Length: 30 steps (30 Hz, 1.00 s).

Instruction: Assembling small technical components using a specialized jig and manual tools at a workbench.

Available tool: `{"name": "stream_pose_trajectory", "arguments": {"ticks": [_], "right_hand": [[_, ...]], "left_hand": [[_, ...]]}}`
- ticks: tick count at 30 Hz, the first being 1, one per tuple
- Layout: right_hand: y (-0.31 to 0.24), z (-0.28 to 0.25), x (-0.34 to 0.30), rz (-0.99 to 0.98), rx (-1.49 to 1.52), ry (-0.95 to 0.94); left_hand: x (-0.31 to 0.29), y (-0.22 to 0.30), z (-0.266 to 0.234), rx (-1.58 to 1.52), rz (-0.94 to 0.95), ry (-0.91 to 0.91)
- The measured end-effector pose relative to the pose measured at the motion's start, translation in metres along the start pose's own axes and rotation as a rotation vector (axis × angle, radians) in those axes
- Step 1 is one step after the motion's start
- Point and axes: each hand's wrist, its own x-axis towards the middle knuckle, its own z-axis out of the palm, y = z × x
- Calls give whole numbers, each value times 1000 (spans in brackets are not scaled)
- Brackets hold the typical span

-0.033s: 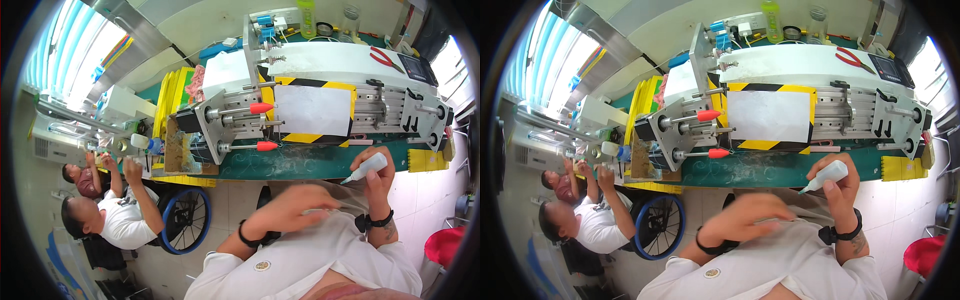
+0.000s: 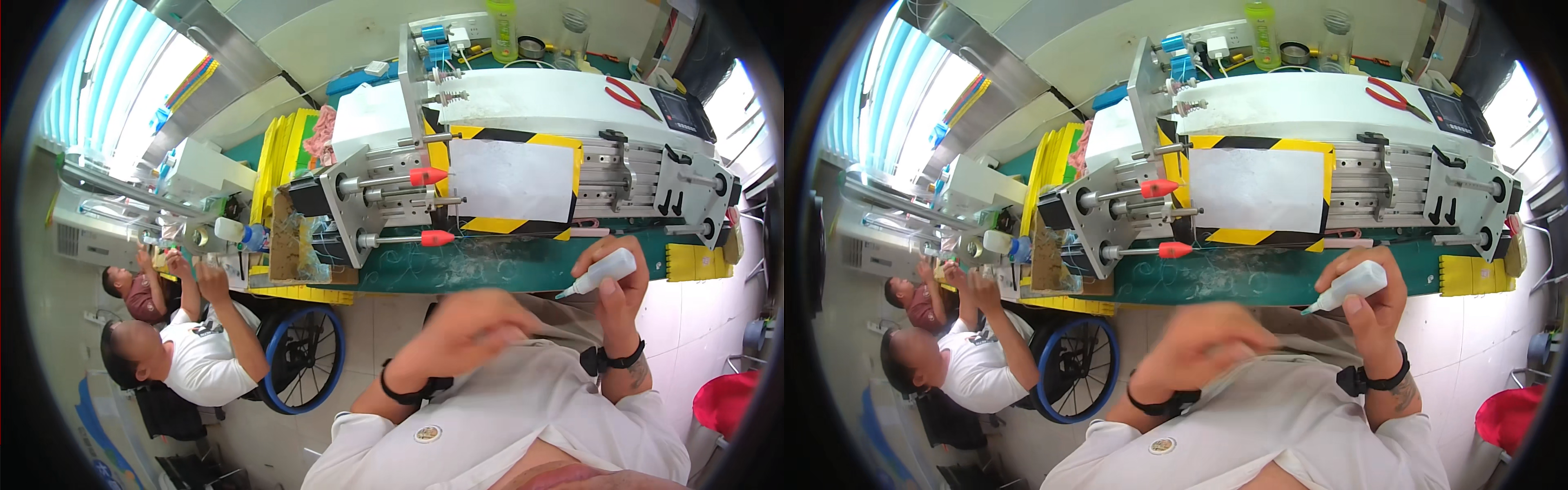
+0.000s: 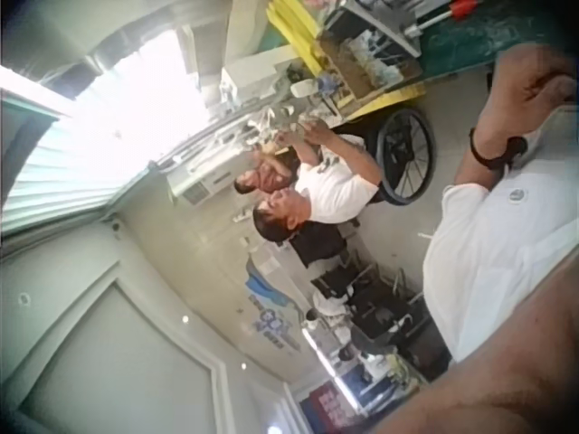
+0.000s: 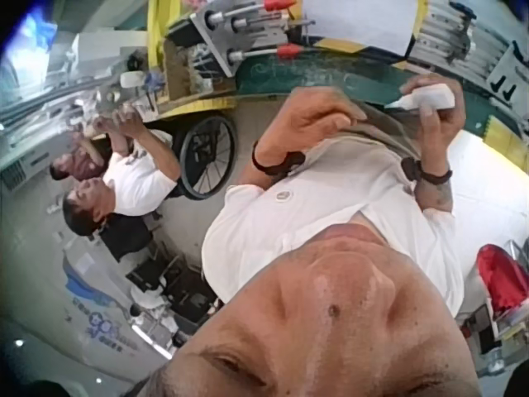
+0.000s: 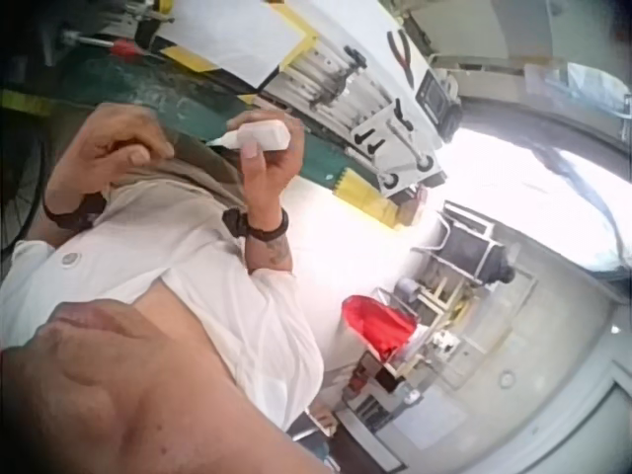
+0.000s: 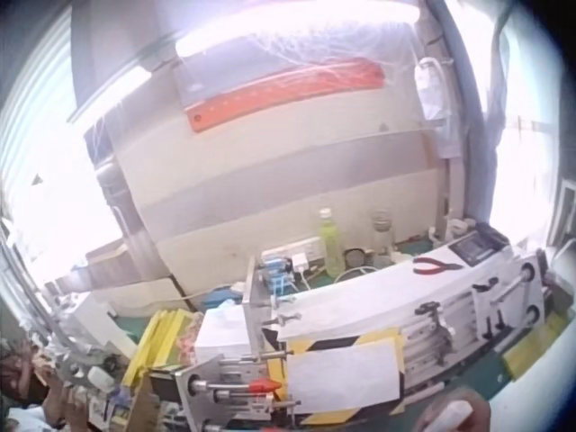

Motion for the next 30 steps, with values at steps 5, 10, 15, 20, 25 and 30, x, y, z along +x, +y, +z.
{"name": "stream_pose_trajectory", "arguments": {"ticks": [5,10,15,20,25,30], "right_hand": [[-52,53,64,-167,58,-141],[-44,106,132,-202,117,-200],[-13,106,151,-76,148,-194],[-1,105,150,-81,202,-123],[2,108,150,-74,219,-81],[3,108,151,-107,208,-104]], "left_hand": [[17,12,-47,256,-168,960],[42,-13,-46,326,-236,952],[40,-18,-52,298,-150,987],[49,-17,-50,620,116,956],[45,-32,-43,763,302,749],[42,-41,-43,766,310,742]]}}
